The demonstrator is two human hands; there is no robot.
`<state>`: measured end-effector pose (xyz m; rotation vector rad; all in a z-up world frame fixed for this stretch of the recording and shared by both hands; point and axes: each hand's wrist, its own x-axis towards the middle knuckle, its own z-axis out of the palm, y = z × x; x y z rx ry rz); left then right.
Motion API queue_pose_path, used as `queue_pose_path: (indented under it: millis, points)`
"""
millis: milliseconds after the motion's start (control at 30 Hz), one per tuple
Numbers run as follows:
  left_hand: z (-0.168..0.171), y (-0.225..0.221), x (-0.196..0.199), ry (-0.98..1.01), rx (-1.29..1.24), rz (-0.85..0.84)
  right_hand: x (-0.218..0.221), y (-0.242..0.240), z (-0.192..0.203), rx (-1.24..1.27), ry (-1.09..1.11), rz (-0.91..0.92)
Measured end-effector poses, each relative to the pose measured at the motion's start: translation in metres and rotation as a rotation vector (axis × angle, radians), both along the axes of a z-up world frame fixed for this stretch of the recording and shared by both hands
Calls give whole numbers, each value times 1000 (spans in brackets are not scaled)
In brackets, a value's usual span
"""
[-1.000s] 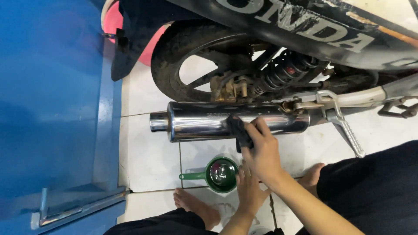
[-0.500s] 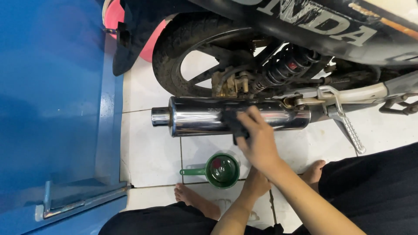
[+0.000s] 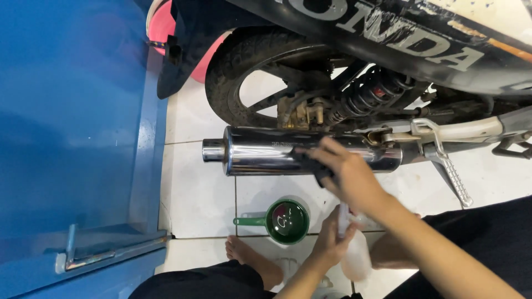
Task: The person sits on the floor and scrubs a motorcycle exhaust pipe with a black cloth. They repeatedly spray a cleaning liquid from a bottle onto the exhaust and continue scrubbing the surface.
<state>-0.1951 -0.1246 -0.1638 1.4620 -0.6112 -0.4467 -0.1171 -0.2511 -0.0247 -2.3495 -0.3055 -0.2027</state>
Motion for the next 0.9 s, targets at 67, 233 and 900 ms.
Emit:
queue_pose_path:
  millis: [67, 233, 900]
  points:
    - [11, 4, -9, 198, -67, 22, 6, -14, -9, 29, -18, -26]
    - [118, 36, 10, 206, -59, -51, -1, -20, -25, 60, -45, -112]
    - [169, 83, 71, 98, 396, 165, 18, 7, -11, 135, -93, -35]
